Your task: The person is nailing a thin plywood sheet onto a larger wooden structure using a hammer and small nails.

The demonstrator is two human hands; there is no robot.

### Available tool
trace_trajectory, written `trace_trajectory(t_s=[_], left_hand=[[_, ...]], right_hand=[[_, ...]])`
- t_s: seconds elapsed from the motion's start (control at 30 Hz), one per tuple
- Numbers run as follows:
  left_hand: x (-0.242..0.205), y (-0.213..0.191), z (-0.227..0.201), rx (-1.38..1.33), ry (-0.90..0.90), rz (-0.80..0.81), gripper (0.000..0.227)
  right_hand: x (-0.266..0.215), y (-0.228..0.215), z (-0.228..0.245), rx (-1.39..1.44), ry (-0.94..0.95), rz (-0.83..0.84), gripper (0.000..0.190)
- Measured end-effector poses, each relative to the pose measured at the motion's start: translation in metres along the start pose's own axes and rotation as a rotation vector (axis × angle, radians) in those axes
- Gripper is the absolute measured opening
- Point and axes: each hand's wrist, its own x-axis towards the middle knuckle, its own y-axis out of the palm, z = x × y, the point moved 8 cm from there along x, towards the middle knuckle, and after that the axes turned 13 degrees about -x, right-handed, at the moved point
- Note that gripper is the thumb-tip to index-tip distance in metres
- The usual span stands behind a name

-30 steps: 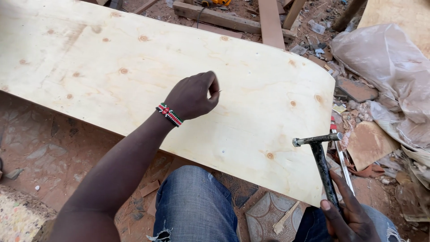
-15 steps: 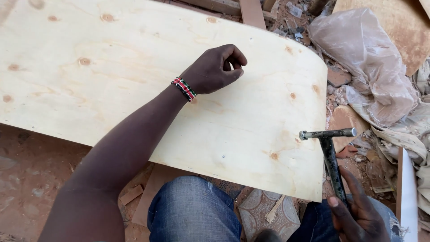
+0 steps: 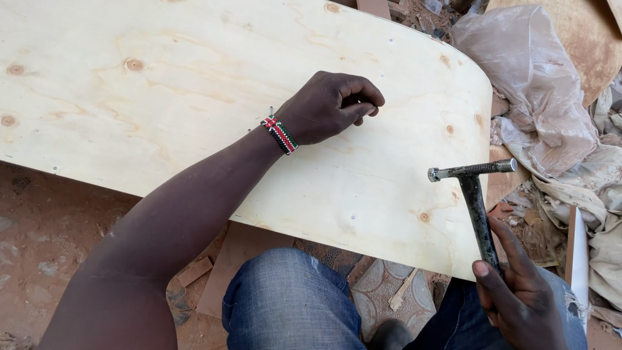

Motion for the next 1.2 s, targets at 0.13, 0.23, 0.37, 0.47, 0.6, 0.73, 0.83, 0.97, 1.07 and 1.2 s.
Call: trace_trajectory(t_s=[0.13,0.23,0.37,0.47,0.6,0.73,0.83,0.97,1.07,1.2], left_hand=[[-0.003,-0.001,0.002,-0.020,0.004,-0.004,0.010],[-0.003,-0.001,0.004,-0.059,-0.019,-0.007,0.010],[-0.002,0.002,0.017,-0.025,-0.061,-0.002,0.014],[-0.003,0.008,0.022,0.022,-0.136,0.028,0.008],[-0.002,0.011,0.023,0.099,-0.167,0.038,0.011],[-0.003,0.012,0.024,0.157,-0.174,0.046,0.013],[-0.003,0.012,0.025,0.163,-0.166,0.039,0.014],[-0.003,0.014,0.022,0.168,-0.144,0.044,0.013],[-0.003,0.014,0.025,0.165,-0.130,0.041,0.012],[-0.004,0.015,0.024,0.173,-0.107,0.031,0.009]], right_hand=[[-0.001,0.007,0.004,0.019,0.023,0.013,0.088],[0.000,0.012,0.012,0.026,-0.007,0.031,0.089],[0.001,0.016,0.021,0.015,-0.042,0.044,0.089],[0.000,0.017,0.032,0.016,-0.059,0.029,0.089],[0.002,0.015,0.047,0.024,-0.093,0.029,0.090],[0.006,0.012,0.068,0.000,-0.136,0.035,0.090],[0.011,0.008,0.083,-0.055,-0.175,0.023,0.089],[0.019,0.007,0.105,-0.109,-0.269,0.022,0.088],[0.024,0.009,0.123,-0.184,-0.284,0.018,0.086],[0.032,0.011,0.149,-0.275,-0.353,0.006,0.083]])
